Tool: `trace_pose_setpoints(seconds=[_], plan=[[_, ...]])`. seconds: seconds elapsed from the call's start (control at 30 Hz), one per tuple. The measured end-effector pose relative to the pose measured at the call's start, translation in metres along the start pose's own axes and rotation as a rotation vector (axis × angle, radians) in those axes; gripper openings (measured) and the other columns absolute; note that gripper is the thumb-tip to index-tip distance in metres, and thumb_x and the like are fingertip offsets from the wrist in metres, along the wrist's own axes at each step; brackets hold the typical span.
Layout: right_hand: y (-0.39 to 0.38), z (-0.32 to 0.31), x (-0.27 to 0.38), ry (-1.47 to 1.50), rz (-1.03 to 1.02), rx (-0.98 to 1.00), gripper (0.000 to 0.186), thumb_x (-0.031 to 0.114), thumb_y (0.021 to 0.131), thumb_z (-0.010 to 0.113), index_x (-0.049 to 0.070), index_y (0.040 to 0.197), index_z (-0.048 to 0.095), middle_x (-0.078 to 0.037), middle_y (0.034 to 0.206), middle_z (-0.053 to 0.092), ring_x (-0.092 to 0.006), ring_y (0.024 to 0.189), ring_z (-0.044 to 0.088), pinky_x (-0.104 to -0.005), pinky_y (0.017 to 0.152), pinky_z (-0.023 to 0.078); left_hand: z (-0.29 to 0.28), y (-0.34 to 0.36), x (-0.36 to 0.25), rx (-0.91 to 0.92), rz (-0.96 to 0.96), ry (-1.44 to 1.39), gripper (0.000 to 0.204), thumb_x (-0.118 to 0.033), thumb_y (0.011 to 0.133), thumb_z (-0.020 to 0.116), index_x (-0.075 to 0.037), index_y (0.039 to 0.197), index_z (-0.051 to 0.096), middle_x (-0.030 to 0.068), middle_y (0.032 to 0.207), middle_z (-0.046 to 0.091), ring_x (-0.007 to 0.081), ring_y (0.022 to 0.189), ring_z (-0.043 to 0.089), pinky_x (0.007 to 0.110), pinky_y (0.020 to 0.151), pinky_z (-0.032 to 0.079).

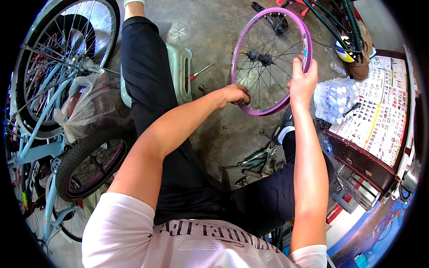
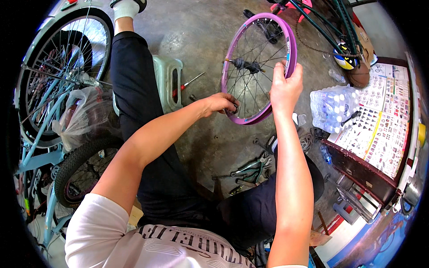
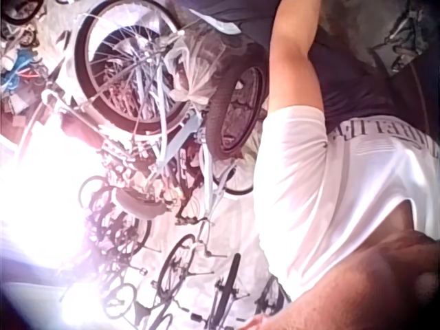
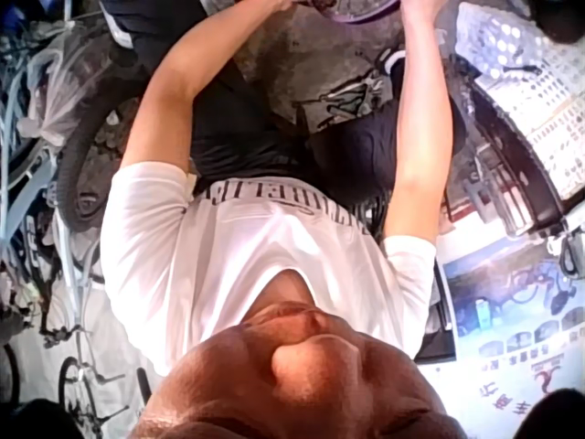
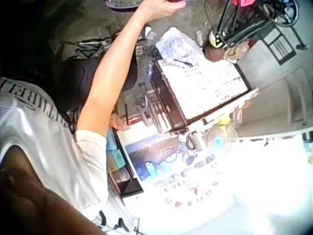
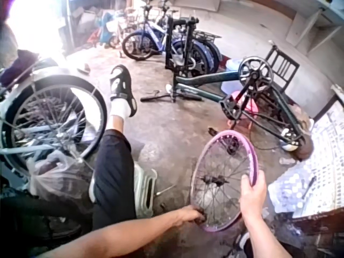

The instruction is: The person uses their hands to pull and tighten spokes on a bicycle wheel rim. They rotate the wheel and apply pressure to the spokes around the hub while seated.

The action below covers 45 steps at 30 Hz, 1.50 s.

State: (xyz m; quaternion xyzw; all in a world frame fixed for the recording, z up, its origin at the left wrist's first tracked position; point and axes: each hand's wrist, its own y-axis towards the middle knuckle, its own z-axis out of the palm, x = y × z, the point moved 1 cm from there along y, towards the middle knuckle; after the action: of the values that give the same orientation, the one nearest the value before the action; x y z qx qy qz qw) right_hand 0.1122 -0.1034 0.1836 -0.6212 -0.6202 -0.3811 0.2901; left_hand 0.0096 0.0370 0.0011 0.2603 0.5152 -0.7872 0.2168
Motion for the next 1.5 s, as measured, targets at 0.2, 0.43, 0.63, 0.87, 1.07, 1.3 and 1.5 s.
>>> trace_pose_setpoints(seconds=[0.2,0.43,0.63,0.87,1.07,1.3,1.5], plan=[[-0.001,-0.002,0.001,0.051,0.100,-0.024,0.024,0.021,0.096,0.067,0.002,0.111,0.063,-0.004,0.073,0.060,-0.0129,0.052,0.055,-0.0321,0.048,0.043,0.001,0.008,0.006,-0.003,0.086,0.012,0.029,-0.011,0.085,0.073,-0.003,0.113,0.068,0.0052,0.103,0.070,0.0157,0.089,0.063,0.033,0.077,0.051],[0.002,0.001,0.002,0.012,0.043,0.009,0.023,0.021,0.096,0.066,0.003,0.109,0.064,-0.003,0.073,0.062,-0.0124,0.051,0.055,-0.0324,0.046,0.043,0.000,0.012,0.018,-0.142,0.240,0.178,0.031,-0.003,0.088,0.068,0.002,0.119,0.071,0.0111,0.110,0.074,0.0205,0.095,0.070,0.036,0.081,0.057],[0.000,0.001,0.004,0.016,0.056,-0.001,0.023,0.023,0.099,0.066,0.004,0.112,0.064,-0.001,0.074,0.057,-0.0097,0.043,0.047,-0.0279,0.041,0.039,0.010,-0.002,0.008,-0.438,0.306,0.667,0.028,0.000,0.084,0.067,0.001,0.111,0.075,0.0155,0.096,0.077,0.0230,0.092,0.075,0.034,0.081,0.058],[0.001,0.003,0.001,-0.025,0.005,0.006,0.024,0.022,0.096,0.067,0.001,0.108,0.065,-0.005,0.076,0.066,-0.0126,0.062,0.058,-0.0333,0.061,0.048,-0.009,0.006,0.010,-0.064,-0.008,-0.006,0.035,-0.002,0.086,0.063,-0.003,0.120,0.071,0.0057,0.100,0.075,0.0151,0.077,0.069,0.033,0.063,0.053],[-0.003,0.003,0.009,-0.053,0.036,0.008,0.024,0.022,0.095,0.068,0.001,0.107,0.065,-0.006,0.076,0.066,-0.0147,0.065,0.061,-0.0341,0.065,0.050,0.006,-0.013,-0.005,0.050,0.014,-0.060,0.026,-0.012,0.091,0.066,-0.006,0.116,0.064,0.0012,0.097,0.068,0.0108,0.075,0.062,0.028,0.062,0.049],[0.000,0.003,0.002,-0.049,0.012,-0.032,0.025,0.021,0.094,0.067,0.001,0.107,0.064,-0.009,0.078,0.067,-0.0180,0.067,0.063,-0.0374,0.068,0.051,0.003,0.002,0.000,0.034,0.040,0.066,0.027,-0.013,0.090,0.066,-0.005,0.116,0.065,0.0029,0.105,0.071,0.0115,0.076,0.062,0.029,0.064,0.049],[0.000,0.002,0.001,-0.036,0.027,-0.031,0.024,0.021,0.095,0.066,0.001,0.108,0.064,-0.008,0.079,0.067,-0.0185,0.069,0.063,-0.0372,0.070,0.051,-0.005,0.005,0.011,-0.241,0.289,0.538,0.039,-0.006,0.084,0.063,-0.006,0.122,0.073,0.0122,0.116,0.076,0.0264,0.091,0.074,0.040,0.079,0.058]])
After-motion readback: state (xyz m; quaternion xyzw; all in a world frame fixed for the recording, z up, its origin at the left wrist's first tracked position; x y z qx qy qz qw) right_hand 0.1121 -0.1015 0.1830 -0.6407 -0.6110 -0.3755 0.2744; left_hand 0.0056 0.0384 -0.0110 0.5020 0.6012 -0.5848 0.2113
